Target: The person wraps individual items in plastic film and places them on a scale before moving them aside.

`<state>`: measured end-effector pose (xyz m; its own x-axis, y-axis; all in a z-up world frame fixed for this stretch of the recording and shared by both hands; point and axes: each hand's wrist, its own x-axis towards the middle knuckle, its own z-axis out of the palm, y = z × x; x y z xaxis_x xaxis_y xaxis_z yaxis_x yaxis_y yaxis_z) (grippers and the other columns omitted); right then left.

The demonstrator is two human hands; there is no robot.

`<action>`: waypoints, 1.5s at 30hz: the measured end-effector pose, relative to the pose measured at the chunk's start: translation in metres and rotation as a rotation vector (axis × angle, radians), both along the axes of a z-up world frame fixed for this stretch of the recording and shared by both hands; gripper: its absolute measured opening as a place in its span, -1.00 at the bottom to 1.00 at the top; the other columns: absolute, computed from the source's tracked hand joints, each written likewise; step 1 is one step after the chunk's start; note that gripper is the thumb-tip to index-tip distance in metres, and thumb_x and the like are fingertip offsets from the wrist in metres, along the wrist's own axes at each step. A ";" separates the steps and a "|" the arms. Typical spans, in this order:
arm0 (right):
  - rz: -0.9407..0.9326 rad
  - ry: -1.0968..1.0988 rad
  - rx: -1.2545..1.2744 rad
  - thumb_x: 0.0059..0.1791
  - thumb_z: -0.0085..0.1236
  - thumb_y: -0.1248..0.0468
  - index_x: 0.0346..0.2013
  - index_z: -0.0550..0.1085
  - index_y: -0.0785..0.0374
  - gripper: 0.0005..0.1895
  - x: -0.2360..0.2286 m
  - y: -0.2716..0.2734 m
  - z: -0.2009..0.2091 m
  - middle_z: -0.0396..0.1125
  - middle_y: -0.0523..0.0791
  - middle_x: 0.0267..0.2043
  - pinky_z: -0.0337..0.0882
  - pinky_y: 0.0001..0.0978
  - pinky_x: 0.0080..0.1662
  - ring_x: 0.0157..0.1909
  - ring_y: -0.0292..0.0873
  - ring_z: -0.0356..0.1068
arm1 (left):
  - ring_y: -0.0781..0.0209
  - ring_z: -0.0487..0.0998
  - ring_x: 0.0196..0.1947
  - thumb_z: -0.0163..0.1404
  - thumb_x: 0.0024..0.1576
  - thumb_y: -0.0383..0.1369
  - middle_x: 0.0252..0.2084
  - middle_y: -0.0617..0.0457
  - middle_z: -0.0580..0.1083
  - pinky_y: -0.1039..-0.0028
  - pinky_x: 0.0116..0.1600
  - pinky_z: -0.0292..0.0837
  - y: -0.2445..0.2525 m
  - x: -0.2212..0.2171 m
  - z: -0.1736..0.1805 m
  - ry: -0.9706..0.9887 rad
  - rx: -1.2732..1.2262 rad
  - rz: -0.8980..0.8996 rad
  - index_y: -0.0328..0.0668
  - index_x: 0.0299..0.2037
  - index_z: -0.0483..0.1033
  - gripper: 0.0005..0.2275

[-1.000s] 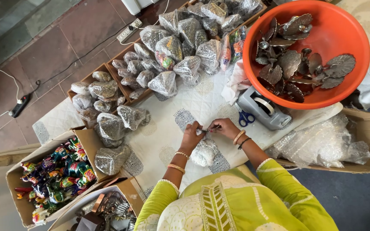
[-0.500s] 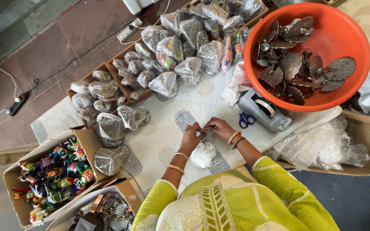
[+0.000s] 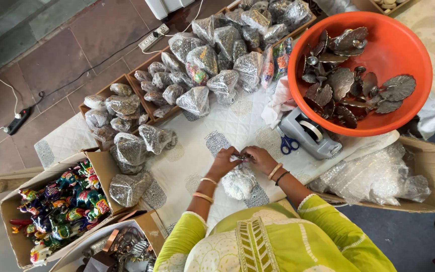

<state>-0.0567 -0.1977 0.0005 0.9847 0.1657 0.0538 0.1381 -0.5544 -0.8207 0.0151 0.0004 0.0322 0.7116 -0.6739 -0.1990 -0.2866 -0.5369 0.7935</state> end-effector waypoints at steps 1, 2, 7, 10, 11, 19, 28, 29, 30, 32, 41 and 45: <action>0.002 -0.003 -0.002 -0.08 0.25 0.40 -0.16 0.48 0.26 -0.79 0.002 -0.001 0.003 0.48 -0.02 -0.20 0.49 -0.28 -0.14 -0.21 -0.06 0.52 | -0.01 0.54 -0.11 0.31 0.01 -0.42 -0.21 -0.12 0.63 0.22 -0.01 0.47 0.008 0.006 -0.003 -0.003 -0.002 0.002 -0.31 -0.22 0.55 -0.77; 0.004 0.038 0.028 -0.08 0.25 0.40 -0.16 0.47 0.27 -0.78 0.001 -0.001 0.006 0.48 -0.02 -0.19 0.51 -0.29 -0.14 -0.22 -0.08 0.54 | 0.05 0.51 0.04 0.23 0.05 -0.46 -0.06 -0.08 0.57 0.31 0.09 0.48 0.016 0.011 -0.007 0.176 -0.164 0.034 -0.29 -0.07 0.48 -0.72; 0.023 0.041 0.109 -0.12 0.17 0.52 -0.15 0.45 0.30 -0.73 0.003 -0.004 0.013 0.46 0.00 -0.17 0.56 -0.33 -0.10 -0.17 -0.11 0.56 | 0.10 0.57 0.14 0.12 0.11 -0.53 0.05 0.04 0.56 0.45 0.19 0.57 0.023 0.005 -0.034 0.436 -0.323 0.166 -0.18 0.08 0.49 -0.68; -0.034 0.257 0.096 -0.07 0.25 0.41 -0.07 0.37 0.30 -0.68 0.007 -0.006 0.024 0.48 -0.04 -0.29 0.49 -0.31 -0.15 -0.23 -0.13 0.53 | 0.07 0.65 -0.02 0.15 0.13 -0.50 0.02 0.05 0.59 0.39 0.11 0.60 0.010 0.001 -0.029 0.212 -0.110 0.176 -0.16 -0.08 0.62 -0.83; -0.006 0.223 0.133 -0.08 0.26 0.42 -0.15 0.40 0.31 -0.73 0.008 -0.010 0.017 0.49 -0.06 -0.28 0.51 -0.34 -0.15 -0.23 -0.16 0.54 | 0.03 0.58 0.02 0.18 0.09 -0.51 -0.07 0.00 0.61 0.34 0.16 0.53 0.007 0.002 -0.031 0.024 -0.122 0.112 -0.17 -0.15 0.65 -0.86; -0.005 0.285 0.256 -0.13 0.31 0.43 -0.29 0.52 0.33 -0.85 0.006 -0.016 0.007 0.51 -0.09 -0.29 0.51 -0.38 -0.14 -0.24 -0.21 0.55 | -0.05 0.55 -0.02 0.12 0.11 -0.53 -0.17 -0.12 0.57 0.25 0.13 0.46 0.002 0.002 -0.023 -0.105 -0.221 -0.048 -0.27 -0.17 0.60 -0.89; 0.075 0.275 0.216 -0.09 0.28 0.42 -0.25 0.48 0.32 -0.84 0.012 -0.022 0.005 0.51 -0.10 -0.26 0.51 -0.35 -0.12 -0.22 -0.25 0.52 | -0.05 0.60 -0.06 -0.08 0.26 -0.47 -0.07 -0.12 0.56 0.22 -0.01 0.52 0.001 -0.002 -0.021 0.156 -0.137 -0.012 -0.21 0.04 0.28 -0.82; 0.081 0.320 0.231 -0.09 0.30 0.41 -0.24 0.50 0.33 -0.84 0.012 -0.023 0.009 0.52 -0.10 -0.26 0.50 -0.35 -0.12 -0.22 -0.24 0.51 | -0.05 0.62 -0.10 -0.06 0.26 -0.46 -0.10 -0.14 0.57 0.21 -0.04 0.53 0.001 -0.004 -0.017 0.144 -0.127 -0.022 -0.23 0.00 0.32 -0.84; 0.087 0.360 0.243 -0.08 0.31 0.41 -0.23 0.51 0.33 -0.83 0.015 -0.024 0.013 0.53 -0.10 -0.25 0.48 -0.35 -0.11 -0.21 -0.23 0.51 | -0.06 0.64 -0.14 -0.04 0.25 -0.44 -0.14 -0.16 0.58 0.19 -0.08 0.53 0.000 -0.003 -0.013 0.130 -0.119 -0.030 -0.24 -0.03 0.35 -0.86; 0.101 0.366 0.270 -0.07 0.28 0.41 -0.20 0.49 0.32 -0.82 0.016 -0.025 0.008 0.54 -0.11 -0.23 0.50 -0.37 -0.09 -0.17 -0.25 0.53 | -0.07 0.63 -0.15 -0.05 0.27 -0.43 -0.15 -0.17 0.58 0.19 -0.07 0.52 -0.001 -0.004 -0.005 0.141 -0.052 -0.025 -0.24 -0.03 0.36 -0.87; 0.169 0.315 0.162 -0.04 0.24 0.42 -0.12 0.28 0.23 -0.68 0.019 -0.025 0.014 0.51 -0.10 -0.19 0.50 -0.29 -0.07 -0.12 -0.19 0.55 | -0.14 0.53 -0.07 0.02 0.17 -0.52 -0.13 -0.21 0.53 0.19 0.05 0.46 -0.002 -0.003 -0.019 -0.100 -0.216 -0.068 -0.30 -0.11 0.49 -0.88; 0.180 0.337 0.049 -0.06 0.26 0.39 -0.07 0.23 0.21 -0.60 0.020 -0.023 0.032 0.48 -0.09 -0.19 0.47 -0.26 -0.09 -0.14 -0.15 0.52 | -0.10 0.55 -0.09 0.00 0.22 -0.51 -0.15 -0.14 0.54 0.23 0.04 0.48 0.000 -0.003 -0.019 -0.070 -0.168 -0.098 -0.27 -0.09 0.49 -0.90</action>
<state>-0.0365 -0.2207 0.0324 0.9040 0.3428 -0.2555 -0.0519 -0.5052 -0.8614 0.0117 0.0000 0.0134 0.6494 -0.7598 -0.0304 -0.3883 -0.3657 0.8458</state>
